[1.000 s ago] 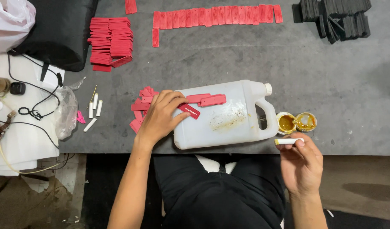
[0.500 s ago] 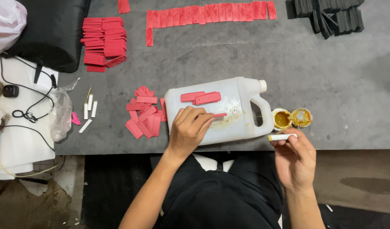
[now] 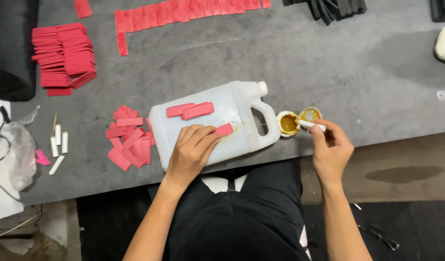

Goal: Applying glue to small leather strips using a manual applicator stick on a workshop table

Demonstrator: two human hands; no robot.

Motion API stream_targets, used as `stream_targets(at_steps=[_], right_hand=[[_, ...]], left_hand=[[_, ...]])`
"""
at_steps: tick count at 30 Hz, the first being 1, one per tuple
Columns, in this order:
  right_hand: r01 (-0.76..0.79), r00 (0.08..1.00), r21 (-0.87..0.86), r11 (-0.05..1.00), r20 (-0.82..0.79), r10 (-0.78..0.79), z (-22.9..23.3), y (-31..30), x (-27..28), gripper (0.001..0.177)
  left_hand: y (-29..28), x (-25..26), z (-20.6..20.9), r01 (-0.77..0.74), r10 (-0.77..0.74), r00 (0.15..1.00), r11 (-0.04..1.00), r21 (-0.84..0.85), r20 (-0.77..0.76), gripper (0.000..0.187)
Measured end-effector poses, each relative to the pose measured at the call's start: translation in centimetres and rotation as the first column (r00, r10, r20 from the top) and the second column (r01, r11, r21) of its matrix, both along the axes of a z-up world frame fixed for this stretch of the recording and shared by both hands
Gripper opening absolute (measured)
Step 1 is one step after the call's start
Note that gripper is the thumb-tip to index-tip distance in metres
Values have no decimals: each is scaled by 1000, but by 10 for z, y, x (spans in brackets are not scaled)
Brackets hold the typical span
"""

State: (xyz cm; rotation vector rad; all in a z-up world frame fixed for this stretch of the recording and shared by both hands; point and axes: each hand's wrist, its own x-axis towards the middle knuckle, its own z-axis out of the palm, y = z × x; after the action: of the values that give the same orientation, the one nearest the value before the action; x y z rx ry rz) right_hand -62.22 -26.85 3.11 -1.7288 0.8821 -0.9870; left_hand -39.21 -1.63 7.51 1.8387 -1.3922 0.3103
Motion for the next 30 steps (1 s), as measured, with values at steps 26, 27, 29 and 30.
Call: stream_targets(at_steps=[26, 27, 29, 30], right_hand=[[-296, 861, -295, 908, -494, 120, 46, 8, 8, 1], [-373, 776, -155, 915, -592, 216, 47, 11, 8, 3], [-359, 781, -141, 923, -587, 214, 60, 14, 3, 4], [-354, 785, -125, 927, -579, 222, 68, 14, 3, 5]], left_hand=[[26, 4, -4, -107, 107, 984, 994, 11, -145, 12], [26, 4, -5, -107, 107, 982, 994, 12, -153, 13], [28, 4, -5, -100, 100, 983, 995, 10, -154, 13], [29, 4, -4, -105, 105, 983, 994, 9, -153, 13]])
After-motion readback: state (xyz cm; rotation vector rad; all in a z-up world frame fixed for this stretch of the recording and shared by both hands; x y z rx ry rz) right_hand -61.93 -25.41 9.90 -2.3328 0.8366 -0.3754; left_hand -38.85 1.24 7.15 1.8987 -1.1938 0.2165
